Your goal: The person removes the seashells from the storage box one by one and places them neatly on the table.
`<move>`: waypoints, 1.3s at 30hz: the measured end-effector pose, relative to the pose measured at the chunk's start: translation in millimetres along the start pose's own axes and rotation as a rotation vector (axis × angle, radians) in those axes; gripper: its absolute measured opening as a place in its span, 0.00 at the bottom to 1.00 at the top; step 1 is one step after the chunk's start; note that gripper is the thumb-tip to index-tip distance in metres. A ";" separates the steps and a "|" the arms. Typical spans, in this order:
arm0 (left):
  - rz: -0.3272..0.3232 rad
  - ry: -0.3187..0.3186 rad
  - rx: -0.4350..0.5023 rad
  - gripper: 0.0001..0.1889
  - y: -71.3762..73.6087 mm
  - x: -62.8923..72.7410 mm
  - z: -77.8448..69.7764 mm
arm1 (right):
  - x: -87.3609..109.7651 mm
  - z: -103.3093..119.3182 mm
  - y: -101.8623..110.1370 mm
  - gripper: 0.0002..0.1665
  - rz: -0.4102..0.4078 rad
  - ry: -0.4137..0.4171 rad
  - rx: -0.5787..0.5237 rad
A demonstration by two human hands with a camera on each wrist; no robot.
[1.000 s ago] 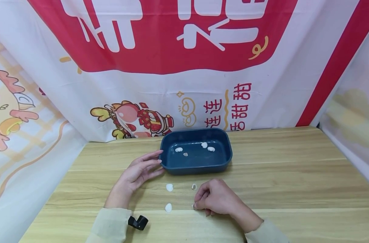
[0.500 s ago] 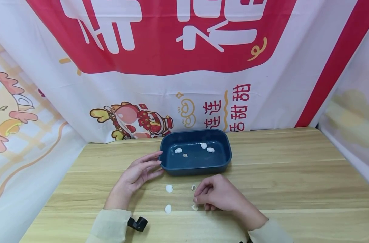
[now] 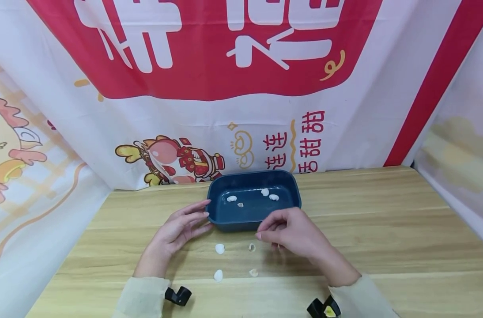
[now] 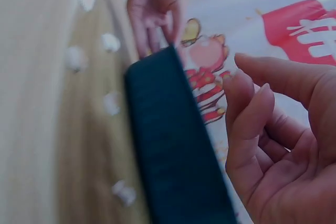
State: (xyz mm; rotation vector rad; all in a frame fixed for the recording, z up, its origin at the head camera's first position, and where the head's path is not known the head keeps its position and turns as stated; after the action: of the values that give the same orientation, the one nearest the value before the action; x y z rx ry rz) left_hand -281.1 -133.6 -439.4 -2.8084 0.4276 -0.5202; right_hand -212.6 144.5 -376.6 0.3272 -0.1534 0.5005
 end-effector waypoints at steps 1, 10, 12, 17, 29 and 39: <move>0.001 -0.001 -0.003 0.26 0.3 0.5 0.3 | -0.9 4.9 0.2 0.13 -0.009 0.000 0.000; 0.000 0.002 -0.003 0.25 1.8 0.1 1.1 | -33.6 40.7 6.0 0.07 -0.074 -0.009 0.133; 0.002 0.005 -0.003 0.25 1.6 -0.3 1.6 | -47.2 39.4 7.9 0.07 -0.078 -0.039 0.141; 0.005 0.006 -0.009 0.26 3.6 0.4 0.9 | -84.9 24.1 10.7 0.07 -0.103 -0.133 0.134; 0.032 0.018 -0.015 0.25 1.7 -4.9 -2.5 | -130.0 2.8 9.2 0.09 -0.114 -0.242 0.203; 0.025 0.030 0.009 0.27 1.9 -3.9 0.7 | -140.4 -17.0 9.1 0.12 -0.121 -0.295 0.174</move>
State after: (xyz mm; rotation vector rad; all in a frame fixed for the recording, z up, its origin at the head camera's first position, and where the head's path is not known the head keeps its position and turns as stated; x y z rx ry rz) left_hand -284.8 -134.0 -441.8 -2.7855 0.4646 -0.5588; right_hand -337.7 95.4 -421.4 0.5774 -0.3751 0.3443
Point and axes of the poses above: each hand's wrist, its own x-axis away from the middle knuckle, its own y-axis out of the back of the hand, z = x × y, the point moved 9 cm from there along -x, towards the middle knuckle, and after that the axes turned 8 degrees about z, right-handed, at the moved point
